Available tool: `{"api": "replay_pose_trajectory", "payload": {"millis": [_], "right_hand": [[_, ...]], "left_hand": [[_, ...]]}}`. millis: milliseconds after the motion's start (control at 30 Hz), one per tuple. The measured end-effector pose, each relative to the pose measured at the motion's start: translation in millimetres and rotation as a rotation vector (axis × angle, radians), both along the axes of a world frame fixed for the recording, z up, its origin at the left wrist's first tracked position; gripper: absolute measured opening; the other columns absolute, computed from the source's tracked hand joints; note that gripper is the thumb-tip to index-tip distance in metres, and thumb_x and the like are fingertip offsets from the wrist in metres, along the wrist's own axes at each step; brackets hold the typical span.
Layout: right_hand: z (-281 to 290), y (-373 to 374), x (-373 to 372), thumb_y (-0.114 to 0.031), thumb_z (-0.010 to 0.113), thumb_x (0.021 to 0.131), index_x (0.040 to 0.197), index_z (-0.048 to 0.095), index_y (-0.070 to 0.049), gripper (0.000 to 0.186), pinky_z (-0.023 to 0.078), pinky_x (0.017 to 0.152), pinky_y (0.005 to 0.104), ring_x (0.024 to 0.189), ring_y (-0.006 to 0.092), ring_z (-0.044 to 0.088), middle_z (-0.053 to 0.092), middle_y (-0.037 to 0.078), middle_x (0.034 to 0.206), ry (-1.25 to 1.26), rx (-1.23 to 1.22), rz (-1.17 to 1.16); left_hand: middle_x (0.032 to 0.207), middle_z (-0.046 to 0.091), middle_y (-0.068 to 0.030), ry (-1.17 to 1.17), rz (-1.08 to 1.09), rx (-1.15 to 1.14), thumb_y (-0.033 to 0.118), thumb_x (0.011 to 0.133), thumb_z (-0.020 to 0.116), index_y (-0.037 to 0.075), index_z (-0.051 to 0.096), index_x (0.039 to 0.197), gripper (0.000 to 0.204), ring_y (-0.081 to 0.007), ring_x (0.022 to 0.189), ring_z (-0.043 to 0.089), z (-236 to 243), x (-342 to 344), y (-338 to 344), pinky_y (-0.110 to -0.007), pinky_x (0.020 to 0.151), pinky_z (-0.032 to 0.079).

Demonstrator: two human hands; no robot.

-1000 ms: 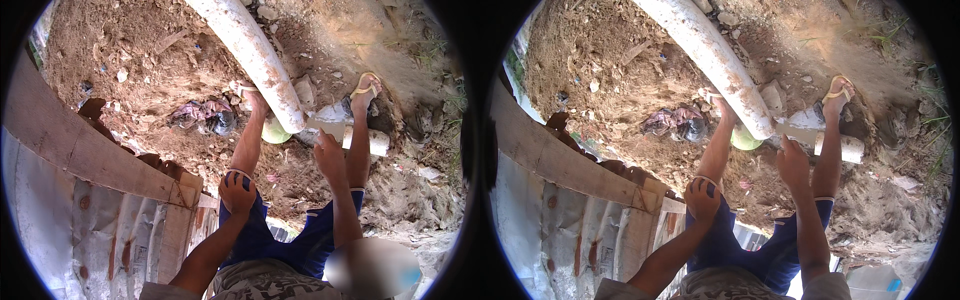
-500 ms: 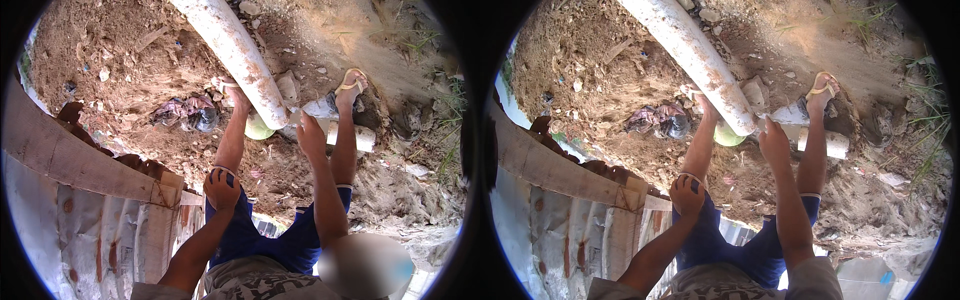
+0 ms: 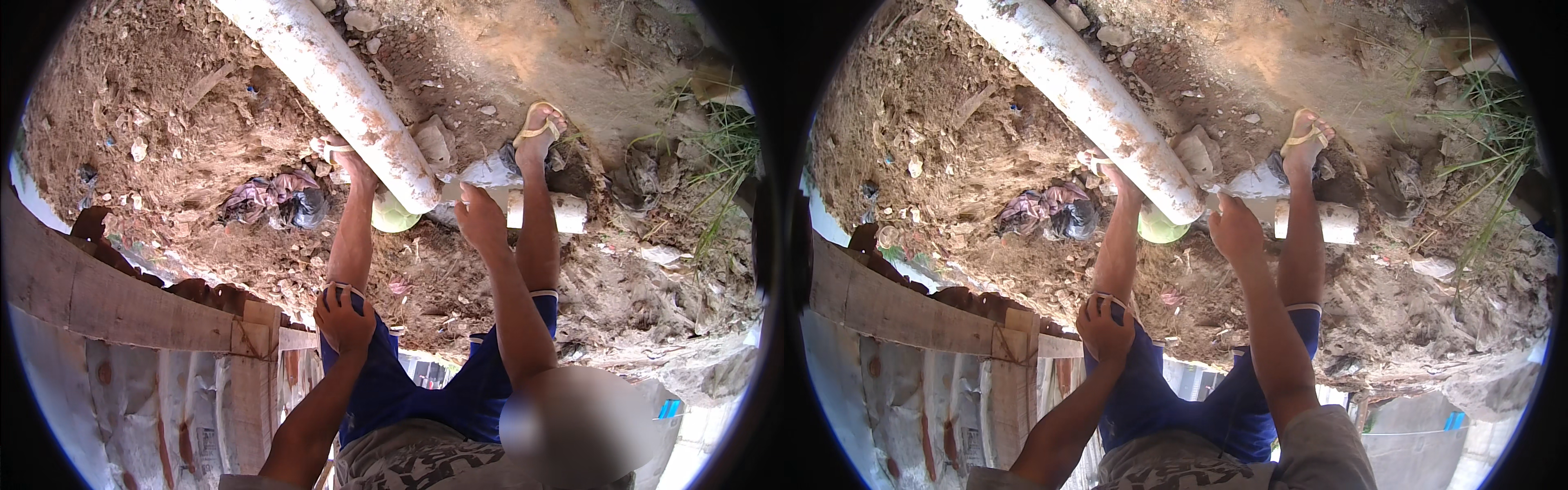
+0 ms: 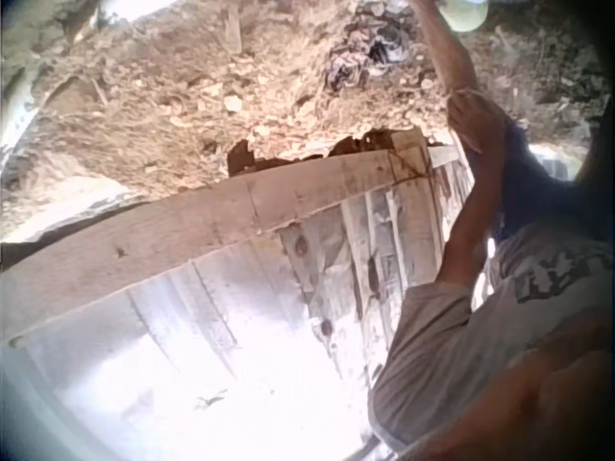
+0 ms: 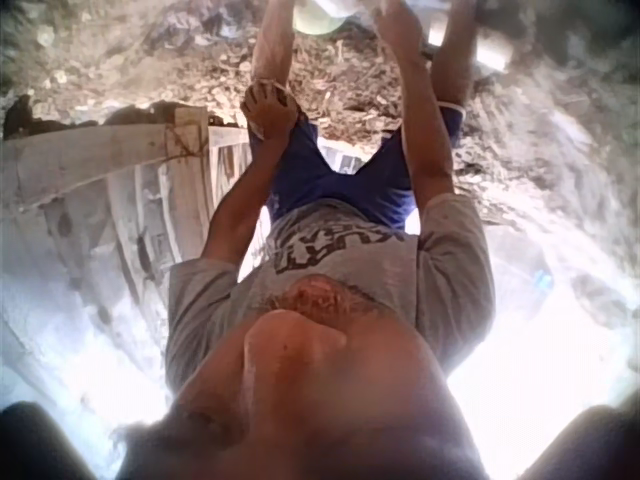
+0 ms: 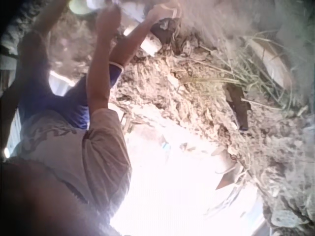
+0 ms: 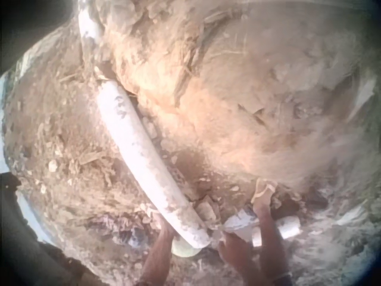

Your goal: The person repairs a sewage pipe by placing stones around it and applying cement mixture using a trowel.

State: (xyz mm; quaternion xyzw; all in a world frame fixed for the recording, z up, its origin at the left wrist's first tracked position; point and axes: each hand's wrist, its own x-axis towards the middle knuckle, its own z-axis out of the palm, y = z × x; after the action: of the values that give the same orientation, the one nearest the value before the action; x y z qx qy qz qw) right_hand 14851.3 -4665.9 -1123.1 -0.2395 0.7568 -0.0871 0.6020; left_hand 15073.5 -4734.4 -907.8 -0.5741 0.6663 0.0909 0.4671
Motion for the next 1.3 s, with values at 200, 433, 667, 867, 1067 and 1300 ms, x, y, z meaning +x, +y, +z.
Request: {"api": "replay_pose_trajectory", "payload": {"millis": [200, 433, 667, 867, 1067, 1300], "right_hand": [[2, 0, -4, -0.020, 0.058, 0.087, 0.127, 0.055, -0.003, 0.044, 0.050, 0.090, 0.0430, 0.105, 0.0343, 0.062, 0.064, 0.018, 0.115, -0.085, 0.057, -0.058], [7, -17, -23, -0.020, 0.059, 0.090, 0.132, 0.053, -0.004, 0.046, 0.050, 0.089, 0.0400, 0.105, 0.0308, 0.064, 0.064, 0.018, 0.117, -0.125, 0.153, -0.162], [4, -18, -40, -0.019, 0.062, 0.089, 0.134, 0.051, -0.003, 0.048, 0.053, 0.081, 0.0371, 0.094, 0.0258, 0.065, 0.063, 0.016, 0.117, -0.096, 0.221, -0.076], [3, -23, -35, -0.019, 0.063, 0.089, 0.134, 0.052, -0.003, 0.049, 0.053, 0.078, 0.0361, 0.092, 0.0243, 0.064, 0.064, 0.016, 0.115, -0.120, 0.225, -0.056], [-2, -16, -37, -0.019, 0.063, 0.088, 0.135, 0.051, -0.004, 0.051, 0.053, 0.081, 0.0350, 0.095, 0.0225, 0.063, 0.062, 0.015, 0.116, -0.128, 0.238, -0.083], [4, -22, -41, -0.017, 0.062, 0.089, 0.137, 0.051, -0.006, 0.050, 0.054, 0.082, 0.0348, 0.098, 0.0206, 0.062, 0.061, 0.013, 0.116, -0.130, 0.282, -0.132]], "left_hand": [[0.138, 0.049, -0.0143, 0.476, 0.413, 0.293, 0.032, 0.082, 0.067, 0.009, 0.060, 0.125, 0.049, -0.0363, 0.127, 0.045, -72, -2, 33, -0.054, 0.109, 0.032], [0.141, 0.046, -0.0127, 0.333, 1.926, -0.149, 0.043, 0.086, 0.063, 0.012, 0.050, 0.133, 0.058, -0.0366, 0.130, 0.043, -243, 96, 95, -0.059, 0.108, 0.031], [0.146, 0.040, -0.0108, 0.463, 2.634, -0.506, 0.055, 0.087, 0.059, 0.018, 0.038, 0.143, 0.070, -0.0368, 0.135, 0.038, -323, 138, 104, -0.066, 0.108, 0.028], [0.145, 0.041, -0.0075, 0.263, 2.731, -0.440, 0.057, 0.085, 0.063, 0.021, 0.042, 0.141, 0.071, -0.0336, 0.134, 0.040, -320, 148, 115, -0.064, 0.105, 0.034], [0.140, 0.044, -0.0036, 0.137, 2.707, -0.302, 0.061, 0.075, 0.073, 0.025, 0.048, 0.134, 0.073, -0.0264, 0.132, 0.036, -304, 138, 114, -0.058, 0.103, 0.026], [0.154, 0.031, -0.0087, 0.435, 2.798, -0.245, 0.052, 0.082, 0.070, 0.021, 0.034, 0.147, 0.080, -0.0399, 0.144, 0.021, -315, 128, 112, -0.077, 0.106, 0.008]]}}
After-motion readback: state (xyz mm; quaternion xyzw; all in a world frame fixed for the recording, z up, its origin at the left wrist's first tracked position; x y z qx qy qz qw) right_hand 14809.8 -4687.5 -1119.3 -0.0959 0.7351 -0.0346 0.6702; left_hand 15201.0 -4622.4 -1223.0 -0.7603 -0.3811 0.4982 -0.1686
